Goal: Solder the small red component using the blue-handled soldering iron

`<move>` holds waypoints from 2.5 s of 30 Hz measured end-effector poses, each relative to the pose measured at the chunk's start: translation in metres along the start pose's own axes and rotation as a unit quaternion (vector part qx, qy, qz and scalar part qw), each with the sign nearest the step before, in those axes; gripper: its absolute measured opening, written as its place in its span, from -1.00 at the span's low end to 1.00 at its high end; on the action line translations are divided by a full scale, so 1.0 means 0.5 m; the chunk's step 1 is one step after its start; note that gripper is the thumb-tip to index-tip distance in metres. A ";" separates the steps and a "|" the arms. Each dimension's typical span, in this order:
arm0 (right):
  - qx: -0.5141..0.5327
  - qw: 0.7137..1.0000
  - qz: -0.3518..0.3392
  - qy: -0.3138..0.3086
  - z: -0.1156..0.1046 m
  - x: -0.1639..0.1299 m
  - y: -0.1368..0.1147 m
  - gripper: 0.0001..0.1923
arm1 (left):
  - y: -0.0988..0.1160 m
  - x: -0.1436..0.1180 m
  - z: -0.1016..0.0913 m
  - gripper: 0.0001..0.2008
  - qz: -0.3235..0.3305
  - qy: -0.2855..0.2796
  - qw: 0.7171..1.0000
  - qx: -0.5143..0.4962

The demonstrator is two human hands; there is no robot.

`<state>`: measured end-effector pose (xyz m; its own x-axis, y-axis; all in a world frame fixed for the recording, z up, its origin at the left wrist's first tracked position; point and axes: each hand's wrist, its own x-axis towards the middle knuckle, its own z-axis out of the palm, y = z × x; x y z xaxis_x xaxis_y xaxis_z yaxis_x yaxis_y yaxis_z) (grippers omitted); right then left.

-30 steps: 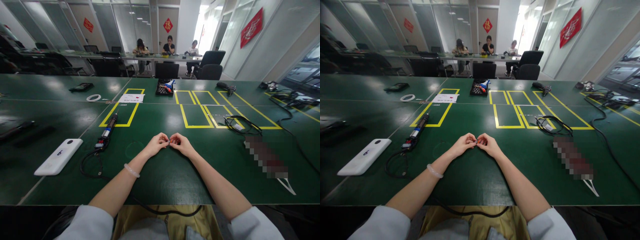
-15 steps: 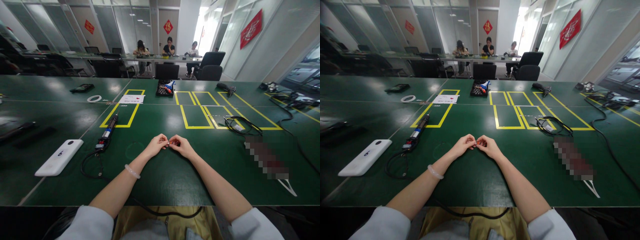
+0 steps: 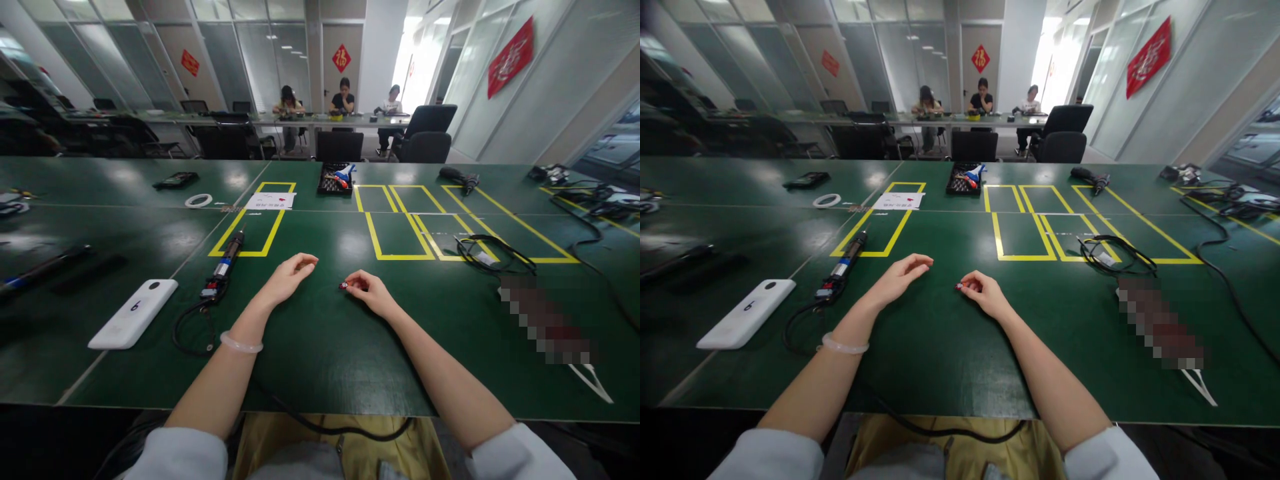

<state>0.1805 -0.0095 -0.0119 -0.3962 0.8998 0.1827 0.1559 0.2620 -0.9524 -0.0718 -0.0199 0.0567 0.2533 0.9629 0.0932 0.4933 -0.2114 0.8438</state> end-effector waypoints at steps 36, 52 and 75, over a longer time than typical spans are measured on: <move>-0.061 0.995 -0.004 0.078 -0.007 0.003 0.003 -0.73 | 0.034 -0.027 0.086 -0.37 -0.092 0.019 0.879 0.468; -0.128 0.988 -0.025 0.085 -0.005 0.010 0.016 -0.82 | 0.046 0.001 0.172 -0.29 -0.028 0.027 0.903 0.429; -0.192 0.978 -0.068 0.051 0.000 0.001 0.003 -0.57 | 0.064 0.035 0.184 -0.30 -0.080 0.048 0.899 0.429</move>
<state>0.1806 -0.0085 -0.0134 -0.3469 0.8729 0.3430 0.4449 0.4751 -0.7592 0.0251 -0.0250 0.0367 0.0697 0.9937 0.0878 0.9872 -0.0814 0.1371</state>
